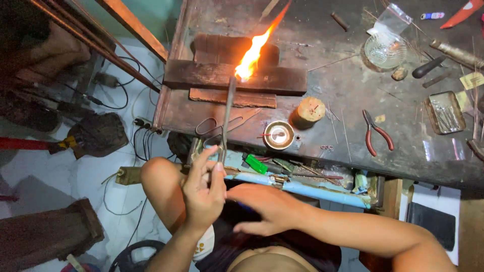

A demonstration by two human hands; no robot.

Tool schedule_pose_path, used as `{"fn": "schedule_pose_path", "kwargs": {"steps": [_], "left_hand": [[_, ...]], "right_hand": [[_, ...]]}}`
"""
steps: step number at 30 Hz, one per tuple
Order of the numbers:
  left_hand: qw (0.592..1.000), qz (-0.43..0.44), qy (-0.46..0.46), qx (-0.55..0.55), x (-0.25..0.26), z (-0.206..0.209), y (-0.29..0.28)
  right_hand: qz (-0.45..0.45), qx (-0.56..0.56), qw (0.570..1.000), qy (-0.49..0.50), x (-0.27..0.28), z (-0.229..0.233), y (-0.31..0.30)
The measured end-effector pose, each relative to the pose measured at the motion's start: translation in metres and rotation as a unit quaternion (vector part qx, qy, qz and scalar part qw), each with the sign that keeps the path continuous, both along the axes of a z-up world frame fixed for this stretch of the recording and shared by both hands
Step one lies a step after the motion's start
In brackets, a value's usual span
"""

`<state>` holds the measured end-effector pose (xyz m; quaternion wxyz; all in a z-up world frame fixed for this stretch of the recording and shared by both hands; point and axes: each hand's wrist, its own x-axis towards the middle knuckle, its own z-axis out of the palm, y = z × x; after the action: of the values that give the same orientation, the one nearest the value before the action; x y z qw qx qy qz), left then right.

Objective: The person is using a torch and pliers to heat and manipulate small jewelry components on a workbench.

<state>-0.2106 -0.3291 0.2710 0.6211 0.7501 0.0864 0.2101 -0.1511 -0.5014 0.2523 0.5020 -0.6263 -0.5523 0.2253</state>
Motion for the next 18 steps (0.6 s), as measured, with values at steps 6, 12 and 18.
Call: {"fn": "schedule_pose_path", "kwargs": {"steps": [6, 12, 18], "left_hand": [[0.997, -0.007, -0.012, 0.08, 0.006, 0.006, -0.008], [0.998, 0.004, -0.003, 0.065, 0.007, 0.01, 0.005], [0.995, -0.013, 0.018, 0.1, 0.009, 0.017, -0.008]], "right_hand": [[-0.436, 0.181, 0.852, -0.224, 0.058, 0.0, -0.054], [-0.518, 0.137, 0.817, -0.213, 0.105, 0.002, -0.07], [-0.486, 0.079, 0.861, -0.128, 0.101, 0.002, -0.071]]}}
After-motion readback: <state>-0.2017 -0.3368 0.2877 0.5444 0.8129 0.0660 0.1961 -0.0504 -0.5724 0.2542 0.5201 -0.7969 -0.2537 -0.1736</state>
